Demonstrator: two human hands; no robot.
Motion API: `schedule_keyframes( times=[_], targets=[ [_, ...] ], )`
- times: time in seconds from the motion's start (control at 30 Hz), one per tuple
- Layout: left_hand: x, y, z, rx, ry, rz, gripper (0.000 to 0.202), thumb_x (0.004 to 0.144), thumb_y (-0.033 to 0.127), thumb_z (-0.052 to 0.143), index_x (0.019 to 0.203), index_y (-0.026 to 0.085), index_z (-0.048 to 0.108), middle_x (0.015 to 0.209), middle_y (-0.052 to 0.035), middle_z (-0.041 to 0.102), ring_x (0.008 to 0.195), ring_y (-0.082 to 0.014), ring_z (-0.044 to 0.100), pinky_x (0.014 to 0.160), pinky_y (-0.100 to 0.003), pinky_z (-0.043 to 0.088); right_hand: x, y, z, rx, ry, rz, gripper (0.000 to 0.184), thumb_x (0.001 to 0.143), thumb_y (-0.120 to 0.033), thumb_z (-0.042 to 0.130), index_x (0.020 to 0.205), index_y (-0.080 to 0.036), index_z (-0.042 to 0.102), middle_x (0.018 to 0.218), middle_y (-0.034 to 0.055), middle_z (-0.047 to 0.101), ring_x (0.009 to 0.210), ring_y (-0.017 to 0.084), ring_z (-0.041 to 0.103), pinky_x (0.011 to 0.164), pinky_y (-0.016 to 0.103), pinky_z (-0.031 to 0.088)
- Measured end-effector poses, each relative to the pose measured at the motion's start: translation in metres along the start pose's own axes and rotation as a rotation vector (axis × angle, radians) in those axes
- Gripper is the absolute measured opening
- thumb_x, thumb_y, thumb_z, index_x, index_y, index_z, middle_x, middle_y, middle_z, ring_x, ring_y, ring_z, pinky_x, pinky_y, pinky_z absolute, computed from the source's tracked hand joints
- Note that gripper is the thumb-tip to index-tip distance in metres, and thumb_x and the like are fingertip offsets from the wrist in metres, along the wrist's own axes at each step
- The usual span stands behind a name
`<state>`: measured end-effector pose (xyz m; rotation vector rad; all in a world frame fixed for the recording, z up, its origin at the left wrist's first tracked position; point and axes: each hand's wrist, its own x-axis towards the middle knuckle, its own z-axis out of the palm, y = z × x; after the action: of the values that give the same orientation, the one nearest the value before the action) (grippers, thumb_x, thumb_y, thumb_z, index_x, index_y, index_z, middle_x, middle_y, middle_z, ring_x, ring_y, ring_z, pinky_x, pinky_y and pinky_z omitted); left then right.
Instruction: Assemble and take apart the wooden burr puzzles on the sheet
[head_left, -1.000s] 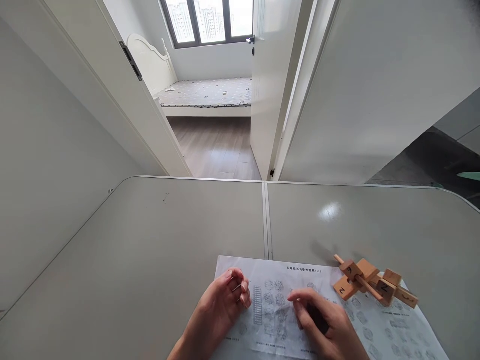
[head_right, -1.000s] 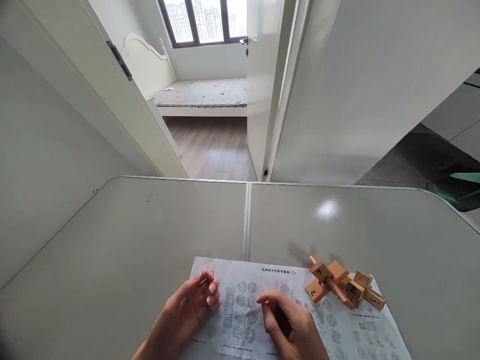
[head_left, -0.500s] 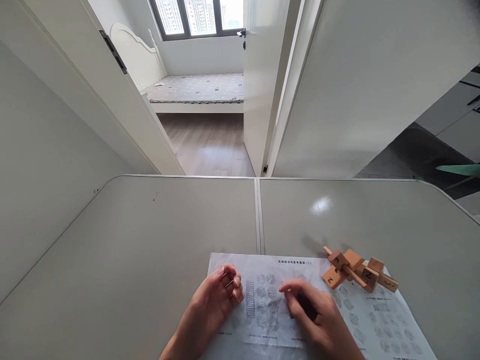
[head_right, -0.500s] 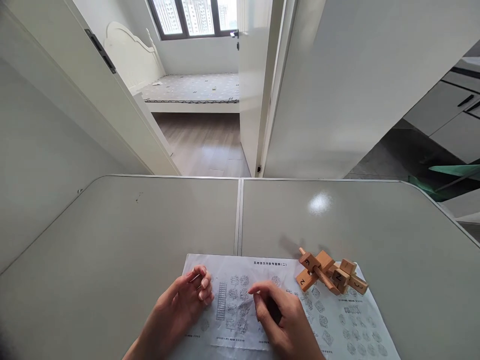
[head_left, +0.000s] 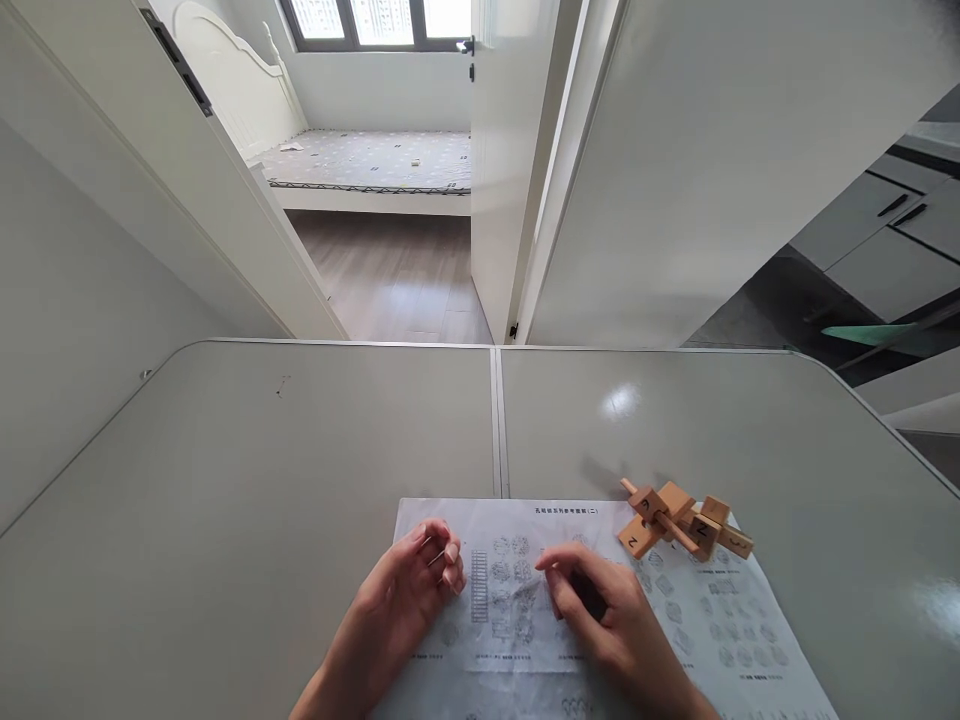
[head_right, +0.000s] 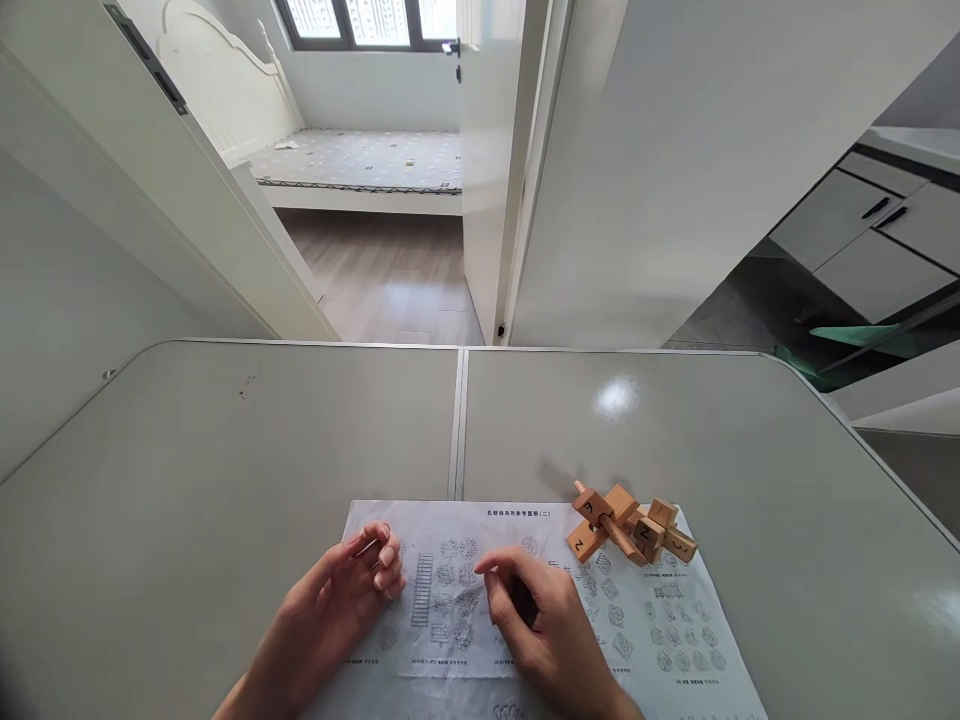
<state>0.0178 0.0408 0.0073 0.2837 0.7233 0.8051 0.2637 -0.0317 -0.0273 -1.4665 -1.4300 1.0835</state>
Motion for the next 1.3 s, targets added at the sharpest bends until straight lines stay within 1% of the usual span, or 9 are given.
schedule_keyframes(
  times=[0.17, 0.27, 0.5, 0.7, 0.93, 1.17, 1.3],
  targets=[
    [-0.002, 0.003, 0.005, 0.026, 0.017, 0.0, 0.019, 0.095, 0.033, 0.079, 0.096, 0.014, 0.078, 0.088, -0.0044, 0.059, 0.078, -0.0152, 0.053, 0.079, -0.029, 0.051, 0.004, -0.009, -0.004, 0.016, -0.002, -0.009, 0.024, 0.107, -0.037, 0.053, 0.102, -0.022, 0.072, 0.067, -0.0028, 0.055, 0.057, 0.015, 0.049, 0.054, 0.026, 0.041],
    [-0.003, 0.004, 0.004, 0.035, 0.02, -0.003, 0.018, 0.094, 0.032, 0.079, 0.095, 0.015, 0.078, 0.088, -0.0046, 0.059, 0.078, -0.0156, 0.053, 0.079, -0.03, 0.051, 0.006, -0.013, -0.004, 0.037, -0.005, -0.011, 0.023, 0.107, -0.036, 0.054, 0.101, -0.022, 0.072, 0.065, -0.0036, 0.054, 0.055, 0.015, 0.049, 0.054, 0.025, 0.041],
    [0.0, 0.005, 0.004, 0.05, 0.026, 0.001, 0.016, 0.093, 0.031, 0.08, 0.097, 0.015, 0.079, 0.088, -0.0045, 0.06, 0.078, -0.0161, 0.053, 0.079, -0.032, 0.052, 0.007, -0.009, -0.003, 0.1, 0.001, -0.008, 0.024, 0.106, -0.035, 0.054, 0.101, -0.02, 0.071, 0.066, -0.0036, 0.053, 0.057, 0.015, 0.049, 0.055, 0.026, 0.041],
    [-0.002, 0.006, 0.006, 0.06, 0.033, 0.014, 0.016, 0.093, 0.03, 0.079, 0.097, 0.014, 0.079, 0.087, -0.0042, 0.061, 0.079, -0.0161, 0.053, 0.078, -0.031, 0.051, 0.009, -0.013, -0.005, 0.101, 0.007, -0.013, 0.022, 0.105, -0.032, 0.054, 0.1, -0.02, 0.072, 0.066, -0.0033, 0.054, 0.058, 0.015, 0.049, 0.056, 0.026, 0.041],
    [-0.001, 0.005, 0.003, 0.05, 0.031, 0.005, 0.016, 0.093, 0.029, 0.08, 0.097, 0.014, 0.078, 0.089, -0.0045, 0.061, 0.08, -0.0161, 0.056, 0.08, -0.031, 0.052, 0.009, -0.015, -0.005, 0.084, 0.006, -0.003, 0.023, 0.104, -0.034, 0.053, 0.099, -0.02, 0.072, 0.065, -0.0034, 0.052, 0.057, 0.015, 0.047, 0.055, 0.026, 0.04],
    [-0.002, 0.007, 0.008, 0.08, 0.04, 0.004, 0.016, 0.095, 0.03, 0.077, 0.097, 0.014, 0.077, 0.089, -0.005, 0.06, 0.079, -0.0166, 0.055, 0.079, -0.032, 0.052, 0.009, -0.016, -0.006, 0.087, 0.004, 0.004, 0.023, 0.105, -0.034, 0.054, 0.099, -0.021, 0.071, 0.065, -0.0037, 0.052, 0.057, 0.015, 0.047, 0.054, 0.026, 0.039],
    [-0.001, 0.007, 0.006, 0.067, 0.041, -0.005, 0.016, 0.094, 0.03, 0.078, 0.097, 0.015, 0.077, 0.089, -0.0046, 0.06, 0.08, -0.0162, 0.054, 0.08, -0.032, 0.051, 0.008, -0.016, -0.006, 0.081, 0.006, 0.0, 0.023, 0.105, -0.033, 0.053, 0.1, -0.021, 0.071, 0.065, -0.0034, 0.053, 0.057, 0.015, 0.048, 0.055, 0.027, 0.039]
  ],
)
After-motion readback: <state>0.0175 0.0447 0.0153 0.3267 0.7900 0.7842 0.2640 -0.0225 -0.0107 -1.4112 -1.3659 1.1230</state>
